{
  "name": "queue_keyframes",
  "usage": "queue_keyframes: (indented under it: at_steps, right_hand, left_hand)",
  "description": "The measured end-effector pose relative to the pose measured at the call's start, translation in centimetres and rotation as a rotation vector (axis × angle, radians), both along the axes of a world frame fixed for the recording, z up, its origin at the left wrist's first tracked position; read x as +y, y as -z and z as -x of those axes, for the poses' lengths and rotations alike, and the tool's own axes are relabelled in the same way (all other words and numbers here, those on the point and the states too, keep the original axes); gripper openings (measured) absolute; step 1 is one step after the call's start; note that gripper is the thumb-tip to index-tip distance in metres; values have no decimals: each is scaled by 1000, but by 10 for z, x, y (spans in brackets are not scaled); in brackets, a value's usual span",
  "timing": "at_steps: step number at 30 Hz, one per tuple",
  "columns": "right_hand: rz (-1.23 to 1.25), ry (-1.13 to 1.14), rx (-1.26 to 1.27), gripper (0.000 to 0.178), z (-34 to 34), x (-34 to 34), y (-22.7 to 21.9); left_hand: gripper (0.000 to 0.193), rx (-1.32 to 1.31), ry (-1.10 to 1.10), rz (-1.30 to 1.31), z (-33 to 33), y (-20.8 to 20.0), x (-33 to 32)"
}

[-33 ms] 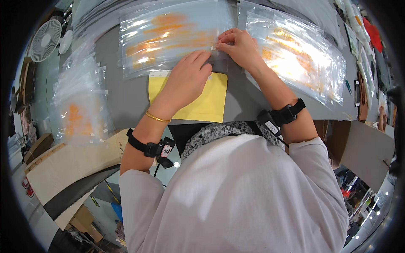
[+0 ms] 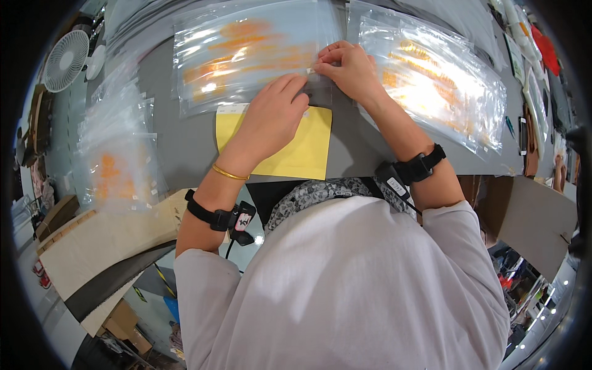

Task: The person folds gray garments and places them into clear plastic bags on a work table. The person repeatedly picks up a garment, folds it, inserts it into a bag, and sets the bag aside.

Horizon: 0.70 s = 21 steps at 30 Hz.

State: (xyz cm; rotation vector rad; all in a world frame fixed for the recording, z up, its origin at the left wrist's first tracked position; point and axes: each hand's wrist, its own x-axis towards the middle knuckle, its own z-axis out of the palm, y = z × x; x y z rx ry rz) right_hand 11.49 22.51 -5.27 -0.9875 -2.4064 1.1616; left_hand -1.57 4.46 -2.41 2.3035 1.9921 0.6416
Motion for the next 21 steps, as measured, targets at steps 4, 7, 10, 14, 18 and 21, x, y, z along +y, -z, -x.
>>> queue_keyframes:
  at_steps: [4, 7, 10, 14, 18, 21]
  right_hand:
    - [-159, 9, -79, 19, -1, -11, -6]
    - [-155, 17, -44, 17, -2, -17, -8]
    - [-269, 8, -30, 20, -5, -19, -6]
    - [-550, 19, -93, 29, -3, -13, -5]
    - [-766, 164, -104, 38, 15, 11, -8]
    - [-564, 116, -195, 41, 29, 27, -7]
  left_hand:
    - [15, -40, -36, 21, -3, 0, -3]
    - [14, -18, -46, 30, -4, -2, -1]
    - [12, -22, -42, 28, -5, -2, 0]
    - [12, -42, -54, 30, -6, 0, 0]
    - [11, -64, -46, -2, -6, 5, -2]
    - [11, -140, 46, -19, -4, 8, -5]
